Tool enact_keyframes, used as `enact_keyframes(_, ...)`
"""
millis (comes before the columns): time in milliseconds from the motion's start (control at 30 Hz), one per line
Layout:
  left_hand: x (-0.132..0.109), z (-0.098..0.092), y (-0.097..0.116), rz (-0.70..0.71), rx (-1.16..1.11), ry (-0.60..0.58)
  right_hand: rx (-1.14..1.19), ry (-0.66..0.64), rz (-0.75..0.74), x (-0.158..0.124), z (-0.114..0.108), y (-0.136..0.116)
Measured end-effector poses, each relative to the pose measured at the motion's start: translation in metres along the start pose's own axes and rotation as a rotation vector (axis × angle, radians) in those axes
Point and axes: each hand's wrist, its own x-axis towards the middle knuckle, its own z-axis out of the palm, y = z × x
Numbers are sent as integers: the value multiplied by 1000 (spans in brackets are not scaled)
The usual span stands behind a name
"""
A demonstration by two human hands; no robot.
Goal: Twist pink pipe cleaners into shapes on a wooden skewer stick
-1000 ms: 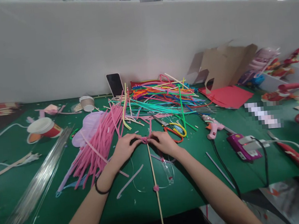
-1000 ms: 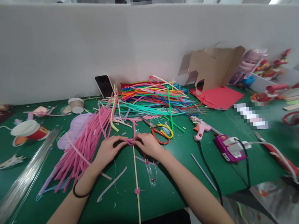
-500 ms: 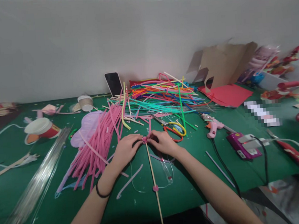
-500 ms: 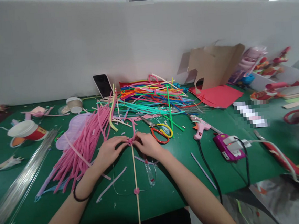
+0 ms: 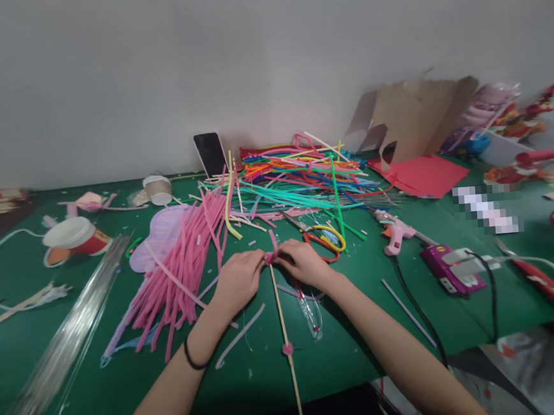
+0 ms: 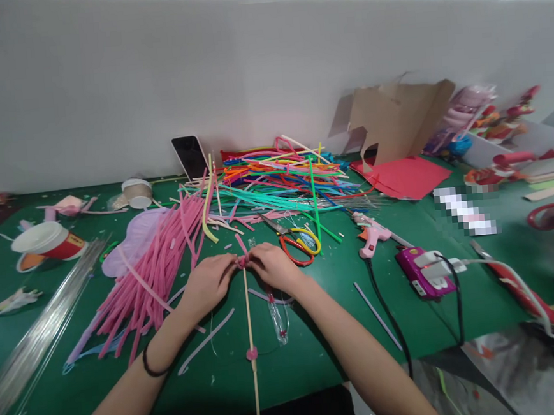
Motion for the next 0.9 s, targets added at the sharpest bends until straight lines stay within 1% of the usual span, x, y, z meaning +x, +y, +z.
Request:
enact_keyframes(100, 1, 0, 2, 6, 37, -11, 4, 12, -3, 0, 1, 1)
enact_keyframes(333, 2, -1, 6, -2, 130, -28, -23, -9, -8, 0, 5, 3)
enact_keyframes(433, 3, 0, 7, -11, 131, -21, -13, 8, 7, 0, 6, 0)
enact_keyframes(533, 4, -1, 8, 8, 99, -5, 21, 27, 43, 0, 8, -4)
enact_keyframes(633, 4, 0, 8, 14, 14, 21, 109, 52, 113, 0, 10, -7)
enact_keyframes(733, 6, 1, 7, -56, -155, 62, 189, 82, 167, 0, 11, -7)
enact_keyframes(800, 7, 3, 6, -123, -258, 65, 151, 83, 152, -1, 11, -7)
enact_keyframes(900, 8, 4, 1, -215, -385, 54, 69, 69, 81, -1, 7, -11)
